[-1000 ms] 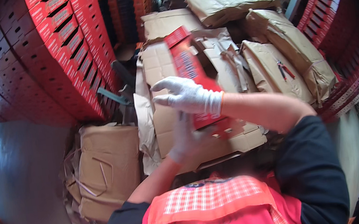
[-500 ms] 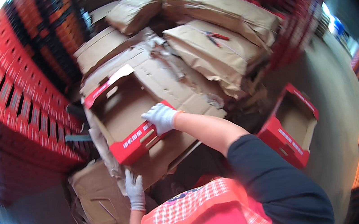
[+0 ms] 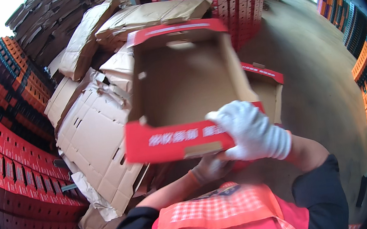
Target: The person repeatedly picks up flat cardboard pieces, folds them into red-labeled boxes, and places the assembled boxes aside. The task is performed continuously in a warehouse setting with stacks of similar boxes visible in the background.
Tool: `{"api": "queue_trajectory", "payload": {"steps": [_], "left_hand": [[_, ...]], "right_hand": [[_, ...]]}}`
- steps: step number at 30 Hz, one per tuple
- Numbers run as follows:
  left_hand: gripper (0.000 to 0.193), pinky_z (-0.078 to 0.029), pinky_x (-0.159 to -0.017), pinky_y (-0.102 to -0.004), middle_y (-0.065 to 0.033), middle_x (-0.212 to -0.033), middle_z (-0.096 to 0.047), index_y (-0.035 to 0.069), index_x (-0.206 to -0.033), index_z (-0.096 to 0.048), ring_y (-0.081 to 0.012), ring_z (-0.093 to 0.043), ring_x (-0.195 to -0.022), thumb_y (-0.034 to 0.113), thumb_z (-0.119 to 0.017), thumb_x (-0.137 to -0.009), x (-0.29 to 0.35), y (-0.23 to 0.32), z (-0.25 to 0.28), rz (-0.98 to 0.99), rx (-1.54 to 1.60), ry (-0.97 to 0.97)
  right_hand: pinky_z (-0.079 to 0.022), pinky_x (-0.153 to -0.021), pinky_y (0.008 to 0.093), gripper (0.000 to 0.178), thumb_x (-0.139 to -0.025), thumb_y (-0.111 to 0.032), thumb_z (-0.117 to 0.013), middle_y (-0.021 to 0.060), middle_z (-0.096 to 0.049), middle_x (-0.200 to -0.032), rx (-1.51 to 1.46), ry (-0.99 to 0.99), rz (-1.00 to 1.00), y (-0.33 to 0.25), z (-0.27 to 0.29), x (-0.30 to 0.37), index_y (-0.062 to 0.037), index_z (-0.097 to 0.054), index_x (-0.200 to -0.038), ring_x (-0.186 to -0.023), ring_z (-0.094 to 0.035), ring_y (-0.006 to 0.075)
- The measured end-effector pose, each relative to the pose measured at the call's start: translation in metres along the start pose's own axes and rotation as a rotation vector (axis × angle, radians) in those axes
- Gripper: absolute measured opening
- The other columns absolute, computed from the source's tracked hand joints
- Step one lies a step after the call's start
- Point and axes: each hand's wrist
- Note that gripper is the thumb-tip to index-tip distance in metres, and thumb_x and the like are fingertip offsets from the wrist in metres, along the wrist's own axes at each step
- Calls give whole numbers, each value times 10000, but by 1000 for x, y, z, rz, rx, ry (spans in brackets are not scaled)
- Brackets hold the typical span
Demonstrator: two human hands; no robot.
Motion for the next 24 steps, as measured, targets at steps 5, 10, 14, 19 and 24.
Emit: {"api": "queue_trajectory", "payload": {"steps": [5,10,14,19,24], "left_hand": [[318,-497,-814,-500,-213,-1022,-634,32,-1077,-614,-399,-623,-927,253,-625,-849,-65,-32,-70,13,-316,-446],[394,-481,-913,-482,-226,-1142,-612,-22,-1159,-604,-395,-591,-1061,234,-611,-859,-71,-52,-90,126,-236,-573],[461,-460,-996,-450,-242,-1205,-581,-44,-1257,-565,-380,-547,-1169,218,-581,-878,-62,-49,-97,-20,-385,-422],[541,-506,-954,-433,-273,-1342,-524,-20,-1348,-492,-366,-571,-1183,203,-605,-869,-24,-24,-94,106,-192,-766],[585,-454,-1052,-438,-249,-1401,-507,24,-1377,-509,-404,-521,-1270,121,-693,-830,79,-34,-18,334,-55,-228]], "right_hand": [[-503,-904,440,830,-638,-462,-856,196,-628,-1074,148,-104,-397,52,26,71,42,-573,-1234,-1008,-617,352],[-501,-937,445,877,-647,-513,-854,199,-630,-1111,163,-186,-586,106,5,113,43,-565,-1261,-1072,-608,363],[-502,-932,434,864,-651,-530,-839,191,-634,-1114,121,-253,-657,142,-17,123,15,-573,-1266,-1083,-606,346],[-499,-914,431,863,-652,-523,-839,174,-633,-1123,65,-299,-669,154,-52,132,-44,-541,-1305,-1028,-629,354],[-449,-957,450,858,-664,-466,-841,148,-609,-1192,291,-217,-609,127,-52,124,-27,-517,-1325,-1104,-588,346]]}}
Point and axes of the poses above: each hand's wrist, its own x-axis away from the middle knuckle, its own z-axis out of the back of the hand, y = z × x
